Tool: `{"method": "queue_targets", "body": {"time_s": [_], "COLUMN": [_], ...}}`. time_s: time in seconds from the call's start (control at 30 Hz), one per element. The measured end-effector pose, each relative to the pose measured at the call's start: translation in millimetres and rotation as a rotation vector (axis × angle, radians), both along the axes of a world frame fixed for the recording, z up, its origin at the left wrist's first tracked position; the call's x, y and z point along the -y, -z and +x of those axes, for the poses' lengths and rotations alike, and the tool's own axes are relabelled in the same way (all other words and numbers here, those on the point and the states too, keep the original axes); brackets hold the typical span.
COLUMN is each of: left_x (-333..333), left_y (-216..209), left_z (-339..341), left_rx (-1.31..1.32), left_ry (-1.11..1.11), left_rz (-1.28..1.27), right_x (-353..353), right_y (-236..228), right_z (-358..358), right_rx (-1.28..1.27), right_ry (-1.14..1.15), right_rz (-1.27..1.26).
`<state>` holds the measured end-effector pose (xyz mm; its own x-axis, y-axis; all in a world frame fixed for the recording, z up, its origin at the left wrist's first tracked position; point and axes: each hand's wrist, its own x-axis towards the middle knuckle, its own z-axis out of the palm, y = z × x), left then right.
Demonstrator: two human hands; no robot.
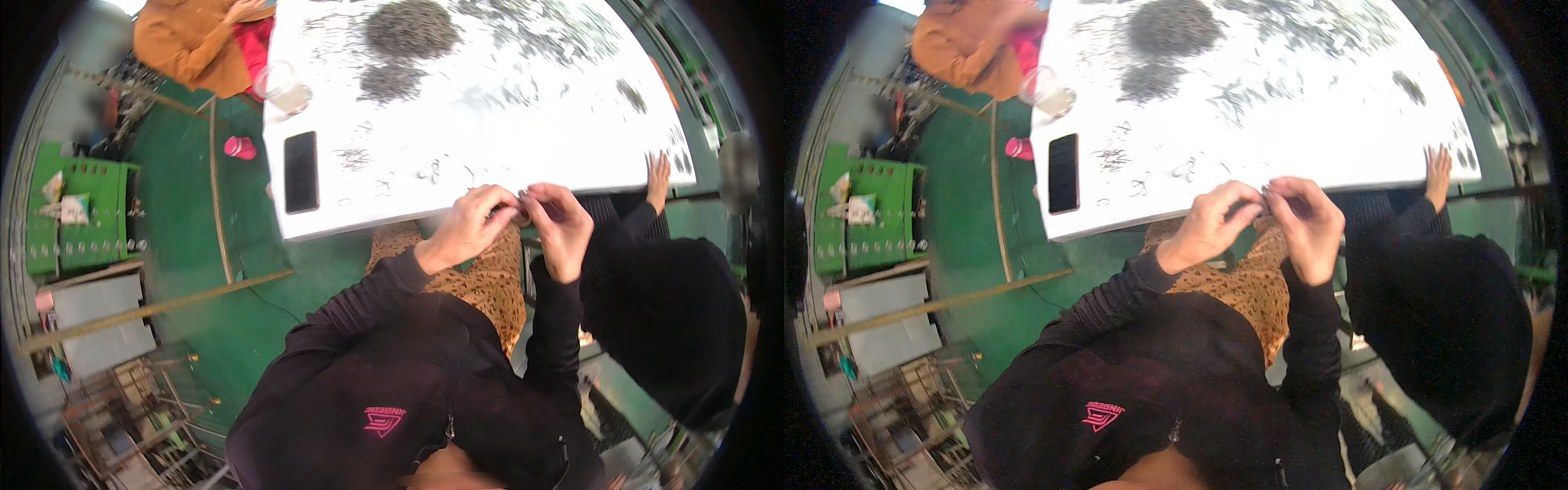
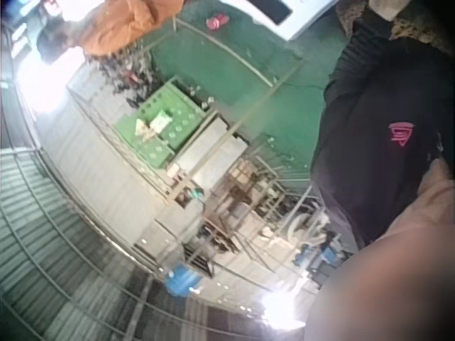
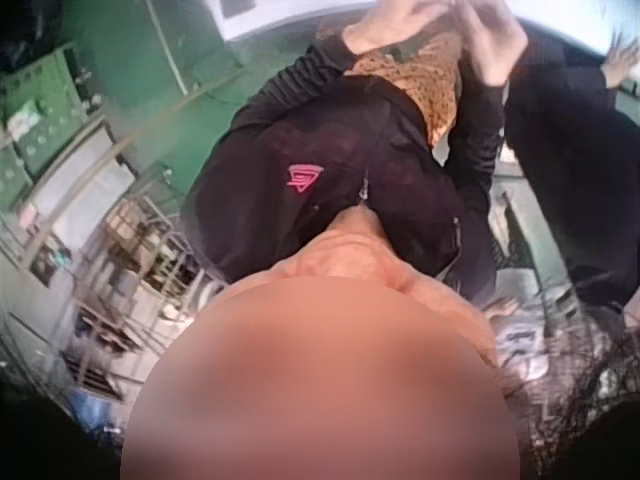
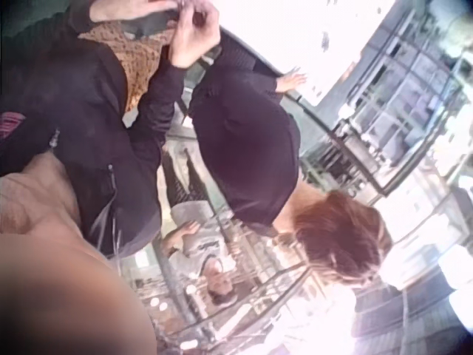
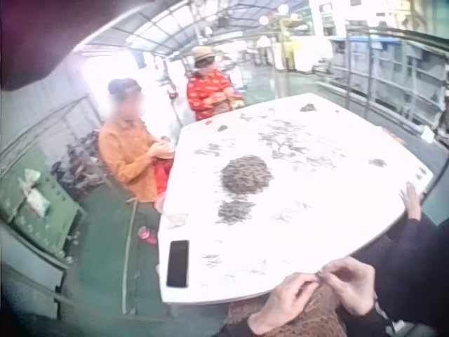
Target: The person sits at a table and sorts small metal pieces by hand, separating them into piles on a white surface. They repeatedly pick up pieces, inspect them, and place them into different groups while others work alongside.
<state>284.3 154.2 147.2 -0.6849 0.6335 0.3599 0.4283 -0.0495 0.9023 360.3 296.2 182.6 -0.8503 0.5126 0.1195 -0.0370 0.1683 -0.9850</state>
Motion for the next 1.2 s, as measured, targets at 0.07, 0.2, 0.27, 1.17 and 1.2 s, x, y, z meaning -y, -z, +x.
{"method": "queue_targets", "body": {"time_s": [0.07,0.2,0.27,1.17,1.2], "left_x": [1,4,5,93,84], "left_y": [-2,-2,1,30,23], "left_z": [-1,-6,-7,-239,-227], "left_rx": [-0.044,-0.091,-0.121,-0.357,-0.311], "left_ry": [-0.032,-0.016,0.006,-0.627,-0.569], "left_rz": [0.0,-0.006,-0.043,-0.379,-0.272], "right_x": [4,9,11,19,18], "right_y": [-2,2,2,-11,-10], "right_z": [4,2,2,16,18], "right_rx": [0.007,-0.062,-0.094,-0.078,-0.056], "right_ry": [0.043,0.101,0.112,0.06,0.049], "right_rz": [-0.006,-0.1,-0.148,-0.2,-0.193]}}
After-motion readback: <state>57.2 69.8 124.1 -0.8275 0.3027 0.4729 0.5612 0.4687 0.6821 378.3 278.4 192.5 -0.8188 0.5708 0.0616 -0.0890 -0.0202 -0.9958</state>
